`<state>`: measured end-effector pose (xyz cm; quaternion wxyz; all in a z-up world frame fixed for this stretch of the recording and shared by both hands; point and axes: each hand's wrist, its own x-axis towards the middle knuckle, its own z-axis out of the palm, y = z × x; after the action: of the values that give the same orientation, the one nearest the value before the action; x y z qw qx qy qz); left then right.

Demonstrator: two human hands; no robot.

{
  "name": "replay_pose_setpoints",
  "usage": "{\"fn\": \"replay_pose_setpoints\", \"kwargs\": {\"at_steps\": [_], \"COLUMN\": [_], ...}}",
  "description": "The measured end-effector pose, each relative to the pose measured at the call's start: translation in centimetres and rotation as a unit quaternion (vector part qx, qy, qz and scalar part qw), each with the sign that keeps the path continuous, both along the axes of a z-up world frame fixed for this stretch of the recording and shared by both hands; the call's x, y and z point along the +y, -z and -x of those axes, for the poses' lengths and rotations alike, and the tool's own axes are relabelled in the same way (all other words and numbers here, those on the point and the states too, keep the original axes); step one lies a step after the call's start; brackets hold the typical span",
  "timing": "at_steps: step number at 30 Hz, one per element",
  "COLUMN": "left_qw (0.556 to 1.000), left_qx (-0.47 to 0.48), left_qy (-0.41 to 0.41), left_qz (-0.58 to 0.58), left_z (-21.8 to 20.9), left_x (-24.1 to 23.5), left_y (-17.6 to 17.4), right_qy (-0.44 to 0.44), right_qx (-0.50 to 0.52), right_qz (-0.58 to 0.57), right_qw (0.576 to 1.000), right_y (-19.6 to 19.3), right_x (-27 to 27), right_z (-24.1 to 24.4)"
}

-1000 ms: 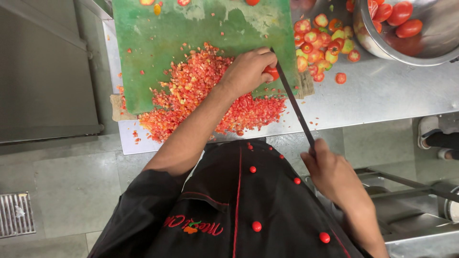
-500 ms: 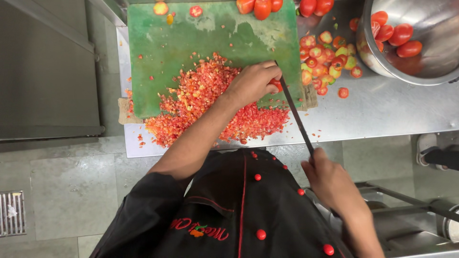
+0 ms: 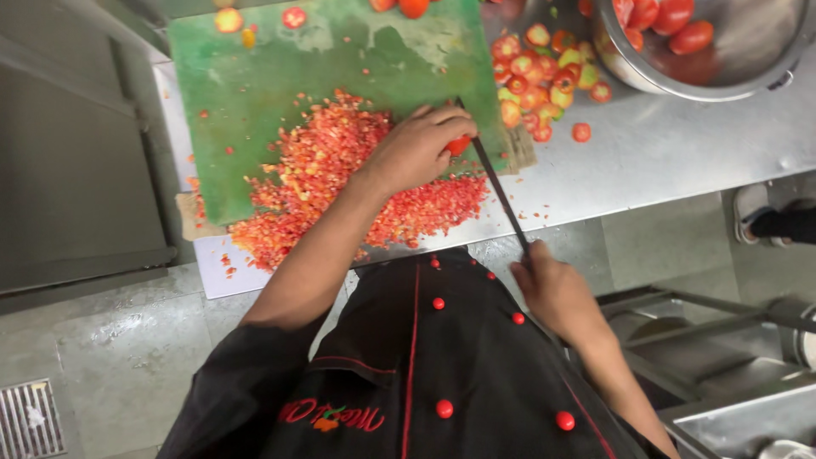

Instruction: The person repeatedly picks up whole tomatoes from a metal bowl and dices them on a green cutting board using a knife. The diced tomatoes accumulate on the board throughout the clip.

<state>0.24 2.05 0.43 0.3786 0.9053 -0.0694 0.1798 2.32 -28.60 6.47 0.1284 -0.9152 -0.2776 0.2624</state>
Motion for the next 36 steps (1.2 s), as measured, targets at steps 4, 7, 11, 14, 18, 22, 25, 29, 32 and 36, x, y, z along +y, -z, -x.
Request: {"fn": "replay_pose_setpoints", "kwargs": {"at_steps": [4,7,11,14,18,22,25,29,32,36], "left_qw": [0.990,0.986,0.985,0.985,0.989,0.989,0.987,0.987,0.984,0.987], "left_qx": [0.091,0.036,0.052,0.077,0.053,0.037,0.039,0.025,0.035,0.013], "left_qy": [-0.107,-0.164,-0.165,-0.154,-0.129,-0.125,-0.130,-0.131,-0.136,-0.129], "left_qz": [0.025,0.001,0.005,0.020,0.038,0.067,0.086,0.086,0.113,0.095], "left_z": [0.6,0.5,-0.2,-0.4,-0.4,-0.3,-0.1,-0.2,-0.2,-0.2], "left_x": [-1.7,-2.7,-2.6,-2.3,-1.4,-1.3,-1.2,-1.2,-1.3,-1.0], "left_y": [-0.8,-1.1,-1.5,-1.4,-0.9,-0.2,-0.1,0.1,0.6,0.8], "right_qy": [-0.030,-0.030,-0.033,-0.034,-0.064,-0.120,-0.120,-0.082,-0.100,-0.116], "right_qx": [-0.025,-0.023,-0.030,-0.033,-0.031,-0.063,-0.064,-0.027,-0.026,-0.027], "right_qz": [-0.036,-0.037,-0.007,0.014,0.002,0.004,-0.052,0.035,0.006,0.032], "right_qw": [0.999,0.999,0.999,0.999,0.997,0.991,0.989,0.996,0.995,0.992], "right_y": [1.3,1.6,0.1,-2.3,-3.2,2.1,2.4,-2.8,-2.6,2.6], "right_x": [1.1,1.8,1.6,0.0,-1.3,3.0,3.7,-0.7,-1.2,4.3], "right_z": [0.0,-0.8,-0.9,-0.6,-0.6,-2.6,-3.1,-2.3,-2.5,-3.5]}}
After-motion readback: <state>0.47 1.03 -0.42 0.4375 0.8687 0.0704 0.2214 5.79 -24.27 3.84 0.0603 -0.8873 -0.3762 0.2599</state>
